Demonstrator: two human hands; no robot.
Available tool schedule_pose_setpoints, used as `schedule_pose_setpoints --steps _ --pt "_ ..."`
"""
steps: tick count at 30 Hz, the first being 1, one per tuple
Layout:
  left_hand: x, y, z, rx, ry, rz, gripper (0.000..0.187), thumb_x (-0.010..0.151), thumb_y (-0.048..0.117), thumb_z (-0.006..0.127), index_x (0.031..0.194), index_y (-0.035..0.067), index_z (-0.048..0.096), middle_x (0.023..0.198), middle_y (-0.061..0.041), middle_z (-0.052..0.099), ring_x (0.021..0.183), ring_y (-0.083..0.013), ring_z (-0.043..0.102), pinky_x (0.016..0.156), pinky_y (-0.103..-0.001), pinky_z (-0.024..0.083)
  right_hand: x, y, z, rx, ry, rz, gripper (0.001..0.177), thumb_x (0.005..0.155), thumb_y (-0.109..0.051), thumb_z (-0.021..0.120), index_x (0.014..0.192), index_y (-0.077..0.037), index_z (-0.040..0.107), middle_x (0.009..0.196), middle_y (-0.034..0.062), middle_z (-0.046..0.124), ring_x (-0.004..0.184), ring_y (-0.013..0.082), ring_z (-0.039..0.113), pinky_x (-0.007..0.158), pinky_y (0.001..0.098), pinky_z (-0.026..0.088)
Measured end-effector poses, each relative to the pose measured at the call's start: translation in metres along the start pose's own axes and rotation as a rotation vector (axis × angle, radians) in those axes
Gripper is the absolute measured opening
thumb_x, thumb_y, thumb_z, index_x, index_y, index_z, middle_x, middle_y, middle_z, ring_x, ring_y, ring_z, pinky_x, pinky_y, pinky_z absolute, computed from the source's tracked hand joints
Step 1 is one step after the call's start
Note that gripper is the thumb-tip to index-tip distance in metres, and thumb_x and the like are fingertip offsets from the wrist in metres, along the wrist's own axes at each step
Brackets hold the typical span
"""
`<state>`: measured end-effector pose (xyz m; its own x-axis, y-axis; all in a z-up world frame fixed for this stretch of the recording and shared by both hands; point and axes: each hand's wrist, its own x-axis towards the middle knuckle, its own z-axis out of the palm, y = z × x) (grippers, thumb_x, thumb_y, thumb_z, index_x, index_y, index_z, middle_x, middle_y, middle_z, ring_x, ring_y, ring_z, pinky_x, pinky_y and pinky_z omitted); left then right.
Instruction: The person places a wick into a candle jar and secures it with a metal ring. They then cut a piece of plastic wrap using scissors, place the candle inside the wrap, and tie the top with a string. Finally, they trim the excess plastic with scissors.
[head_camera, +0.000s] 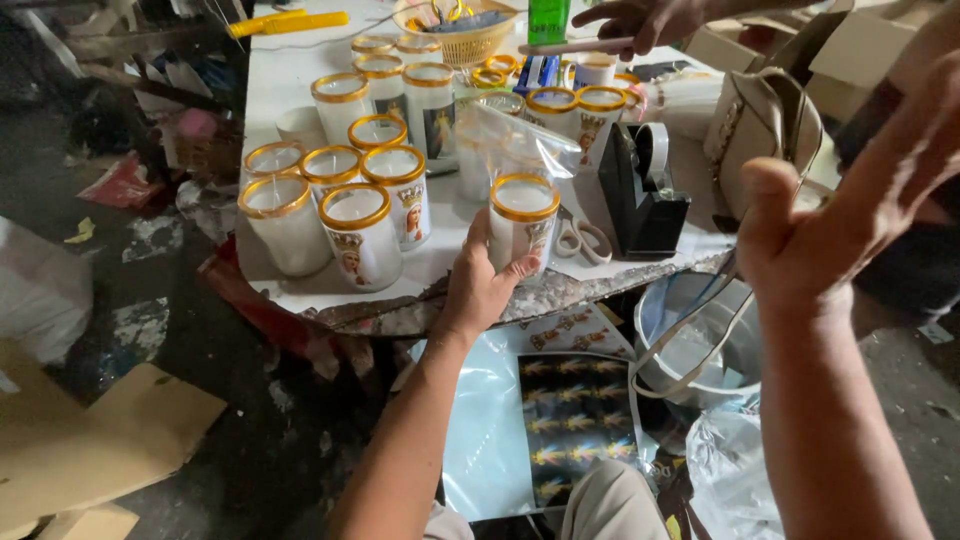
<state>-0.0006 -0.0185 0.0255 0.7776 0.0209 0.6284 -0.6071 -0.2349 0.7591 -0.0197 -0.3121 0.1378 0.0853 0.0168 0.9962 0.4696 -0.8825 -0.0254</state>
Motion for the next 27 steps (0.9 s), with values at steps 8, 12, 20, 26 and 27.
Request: schedule_pose_setpoints --steps 8,12,20,26,27 --pt "0.029 -0.001 0.007 -0.013 0.047 -0.028 0.116 0.075 0.050 0.082 0.156 0.000 0.017 0.155 -0.030 0.043 0.143 -0.0386 0.048 0.118 -0.047 0.042 -0.081 -0.045 0.043 0.352 -0.193 -0.126 0.077 0.110 -0.046 0.060 0.166 -0.009 0.023 0.170 0.0172 0.026 0.161 0.0394 0.025 0.136 0.0626 0.022" --pt "0.033 -0.005 0.011 -0.007 0.121 -0.035 0.120 0.067 0.039 0.097 0.155 -0.004 0.027 0.143 -0.034 0.052 0.140 -0.0483 0.047 0.120 -0.055 0.034 -0.131 -0.064 0.050 0.568 -0.271 0.065 0.071 0.094 -0.027 0.074 0.152 0.003 0.046 0.151 0.0277 0.047 0.144 0.0490 0.040 0.121 0.0587 0.029" --pt "-0.024 0.055 0.029 -0.387 0.176 -0.031 0.121 0.059 0.030 0.100 0.155 -0.003 0.034 0.130 -0.023 0.063 0.122 -0.0256 0.061 0.113 -0.039 0.044 -0.177 -0.129 0.020 1.586 -0.258 1.121 0.084 0.096 -0.055 0.054 0.158 -0.001 0.035 0.154 0.0191 0.048 0.141 0.0316 0.048 0.115 0.0523 0.038" --pt "-0.077 0.056 0.065 -0.278 0.281 -0.034 0.117 0.057 0.025 0.099 0.153 -0.001 0.038 0.126 -0.023 0.063 0.119 -0.0280 0.064 0.106 -0.041 0.050 -0.121 -0.171 -0.011 1.704 0.068 1.722 0.091 0.090 -0.072 0.031 0.150 -0.006 0.047 0.142 0.0228 0.059 0.130 0.0383 0.057 0.120 0.0569 0.036" --pt "-0.086 0.049 0.067 -0.241 0.273 -0.116 0.111 0.055 0.024 0.099 0.148 0.002 0.043 0.120 -0.019 0.065 0.112 -0.0270 0.068 0.100 -0.041 0.055 -0.125 -0.172 -0.015 1.625 0.087 1.770 0.095 0.087 -0.073 0.033 0.153 -0.007 0.044 0.142 0.0222 0.058 0.130 0.0380 0.056 0.120 0.0575 0.036"
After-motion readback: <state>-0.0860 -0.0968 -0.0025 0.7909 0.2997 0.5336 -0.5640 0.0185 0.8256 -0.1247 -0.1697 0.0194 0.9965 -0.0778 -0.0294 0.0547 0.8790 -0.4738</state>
